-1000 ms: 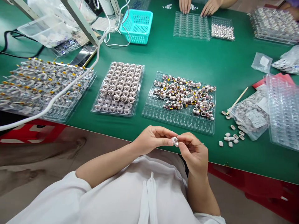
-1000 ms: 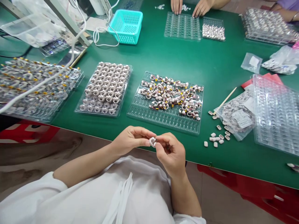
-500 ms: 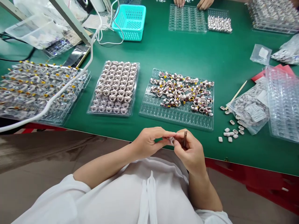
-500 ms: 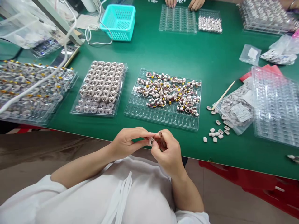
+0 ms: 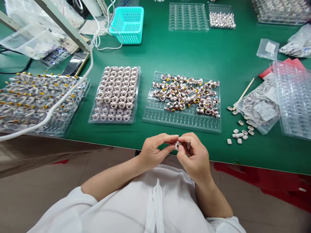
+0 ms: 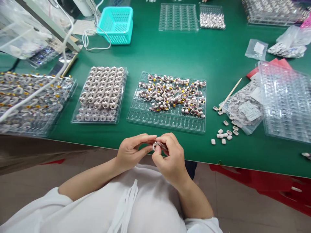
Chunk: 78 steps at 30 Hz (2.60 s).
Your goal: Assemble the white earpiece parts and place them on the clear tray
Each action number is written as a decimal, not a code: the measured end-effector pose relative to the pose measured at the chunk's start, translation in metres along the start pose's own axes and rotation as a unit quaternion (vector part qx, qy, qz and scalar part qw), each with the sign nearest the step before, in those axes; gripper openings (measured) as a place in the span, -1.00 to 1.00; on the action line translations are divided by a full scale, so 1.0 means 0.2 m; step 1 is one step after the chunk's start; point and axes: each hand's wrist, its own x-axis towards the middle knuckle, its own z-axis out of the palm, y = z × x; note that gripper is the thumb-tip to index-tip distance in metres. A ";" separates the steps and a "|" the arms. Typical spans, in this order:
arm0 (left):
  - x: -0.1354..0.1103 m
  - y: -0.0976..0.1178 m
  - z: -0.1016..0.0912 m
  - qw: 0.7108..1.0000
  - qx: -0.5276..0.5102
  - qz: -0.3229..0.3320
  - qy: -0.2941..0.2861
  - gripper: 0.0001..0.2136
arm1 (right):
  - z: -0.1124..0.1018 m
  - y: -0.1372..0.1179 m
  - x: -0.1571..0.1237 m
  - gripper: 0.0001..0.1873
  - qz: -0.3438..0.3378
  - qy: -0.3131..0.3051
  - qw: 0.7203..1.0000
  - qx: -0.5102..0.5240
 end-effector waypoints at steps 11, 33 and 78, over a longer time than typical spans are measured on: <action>0.01 -0.01 0.00 0.995 0.059 0.078 0.021 -0.74 | 0.02 0.03 0.01 -0.77 0.014 -0.007 1.000 0.016; 0.04 0.02 0.03 0.994 -0.059 -0.096 -0.005 -0.80 | -0.05 0.09 0.03 -0.91 0.100 -0.033 0.992 0.063; 0.15 0.04 -0.02 0.785 -0.405 -0.444 -0.151 -0.71 | -0.14 0.15 -0.02 -0.84 -0.018 -0.063 0.993 0.095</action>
